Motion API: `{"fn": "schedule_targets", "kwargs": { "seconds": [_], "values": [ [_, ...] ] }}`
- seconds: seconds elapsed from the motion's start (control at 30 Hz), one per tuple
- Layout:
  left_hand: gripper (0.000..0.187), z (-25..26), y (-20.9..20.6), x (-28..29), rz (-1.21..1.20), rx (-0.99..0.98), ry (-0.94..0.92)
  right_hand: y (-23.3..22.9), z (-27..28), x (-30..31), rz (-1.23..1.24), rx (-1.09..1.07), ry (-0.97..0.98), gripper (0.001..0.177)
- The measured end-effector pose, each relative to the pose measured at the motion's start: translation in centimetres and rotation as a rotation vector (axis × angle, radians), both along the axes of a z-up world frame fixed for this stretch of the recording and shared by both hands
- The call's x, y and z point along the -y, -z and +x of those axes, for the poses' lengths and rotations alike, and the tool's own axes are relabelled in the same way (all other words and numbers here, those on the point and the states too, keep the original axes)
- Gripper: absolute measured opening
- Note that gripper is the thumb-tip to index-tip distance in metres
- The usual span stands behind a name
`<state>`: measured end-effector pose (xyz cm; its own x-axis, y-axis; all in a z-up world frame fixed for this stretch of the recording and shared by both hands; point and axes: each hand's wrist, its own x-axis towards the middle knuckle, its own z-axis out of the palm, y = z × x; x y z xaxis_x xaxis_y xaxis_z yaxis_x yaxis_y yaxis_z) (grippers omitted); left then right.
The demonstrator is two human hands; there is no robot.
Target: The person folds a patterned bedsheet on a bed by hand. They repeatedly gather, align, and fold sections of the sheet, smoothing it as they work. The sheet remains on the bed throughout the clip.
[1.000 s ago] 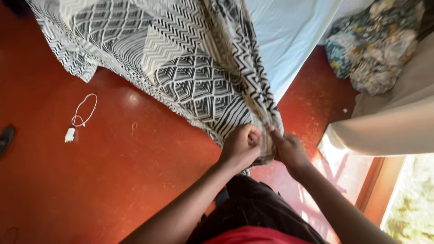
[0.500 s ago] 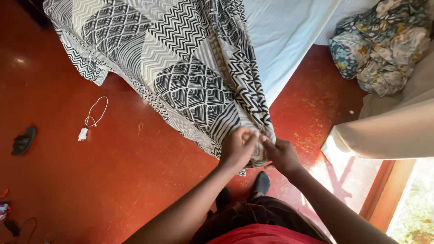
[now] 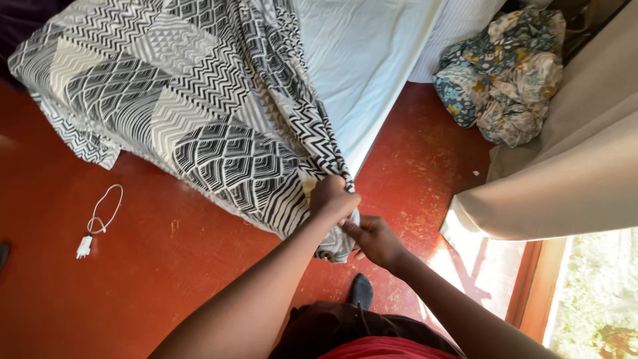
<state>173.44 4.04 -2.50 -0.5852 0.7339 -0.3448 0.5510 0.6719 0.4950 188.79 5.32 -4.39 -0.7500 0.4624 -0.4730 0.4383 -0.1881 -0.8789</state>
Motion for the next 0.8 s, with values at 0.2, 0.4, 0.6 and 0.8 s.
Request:
{"fn": "schedule_targets", "kwargs": {
  "seconds": [0.2, 0.4, 0.6, 0.8],
  "values": [
    [0.014, -1.3, -2.5, 0.8, 0.549, 0.418, 0.029, -1.8, 0.4, -5.6, -0.155, -0.032, 0.102, 0.024],
    [0.017, -2.0, -5.2, -1.9, 0.4, 0.193, 0.262, -3.4, -7.8, -13.3, -0.281, -0.252, 0.293, 0.04],
    [0.01, -3.3, -3.2, -2.3, 0.485, 0.52, 0.364, -2.2, -13.3, -18.0, -0.52, -0.134, 0.412, 0.03],
    [0.02, -7.2, -4.0, -5.7, 0.348, 0.794, 0.065, -3.3, -10.6, -21.3, -0.309, -0.527, 0.487, 0.019]
  ]
}}
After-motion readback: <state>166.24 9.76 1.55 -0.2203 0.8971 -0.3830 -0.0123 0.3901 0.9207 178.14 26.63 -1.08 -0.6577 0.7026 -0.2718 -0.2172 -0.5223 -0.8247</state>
